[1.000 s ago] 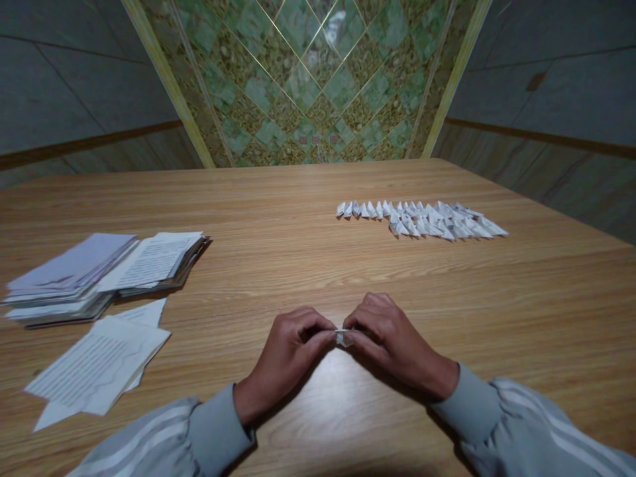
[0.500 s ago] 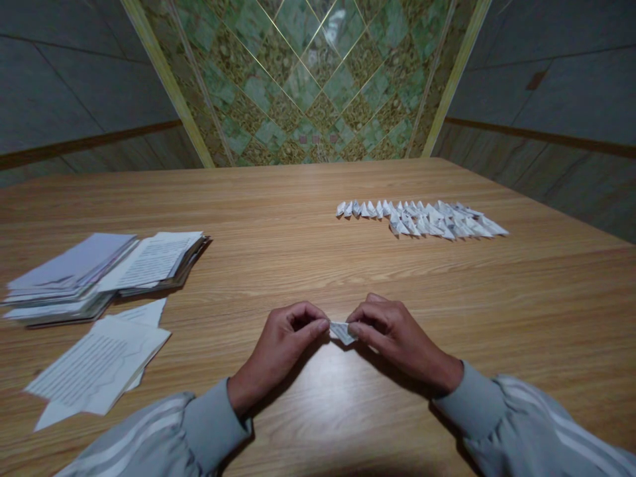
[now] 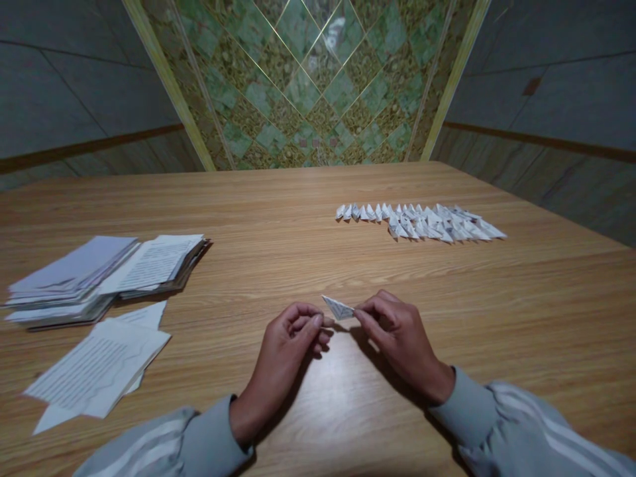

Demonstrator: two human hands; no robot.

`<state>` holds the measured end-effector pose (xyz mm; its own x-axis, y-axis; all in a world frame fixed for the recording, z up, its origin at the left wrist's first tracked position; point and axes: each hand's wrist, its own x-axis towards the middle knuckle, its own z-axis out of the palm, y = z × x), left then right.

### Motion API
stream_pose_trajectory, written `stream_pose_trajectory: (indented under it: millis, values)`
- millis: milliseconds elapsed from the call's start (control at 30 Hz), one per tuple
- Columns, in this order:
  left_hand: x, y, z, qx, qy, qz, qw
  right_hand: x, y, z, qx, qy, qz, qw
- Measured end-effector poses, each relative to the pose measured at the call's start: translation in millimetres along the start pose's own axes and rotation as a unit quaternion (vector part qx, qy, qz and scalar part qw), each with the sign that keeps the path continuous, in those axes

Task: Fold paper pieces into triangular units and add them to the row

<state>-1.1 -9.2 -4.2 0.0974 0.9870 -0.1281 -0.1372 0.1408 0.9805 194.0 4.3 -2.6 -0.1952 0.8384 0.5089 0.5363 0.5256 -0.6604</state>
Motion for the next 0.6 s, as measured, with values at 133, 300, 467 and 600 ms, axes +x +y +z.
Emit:
stream_pose_trajectory:
  millis: [133, 300, 467, 600]
  values:
    - [-8, -1, 11.4, -0.032, -0.028, -0.017, 0.999, -4, -5, 7, -0.004, 0.001, -0.049, 0.999]
    - [-4, -6, 13.4, -0.06, -0.009, 0.003, 0.998, -7, -10, 10, 0.008, -0.034, -0.086, 0.996]
    - [-3, -9, 12.6, -0.095, -0.042, 0.006, 0.995, -5, -13, 6, 0.033, -0.03, -0.044, 0.998]
    - [-6, -9, 13.0, -0.092, -0.078, 0.007, 0.993, -4, -15, 3, 0.081, -0.037, -0.001, 0.996]
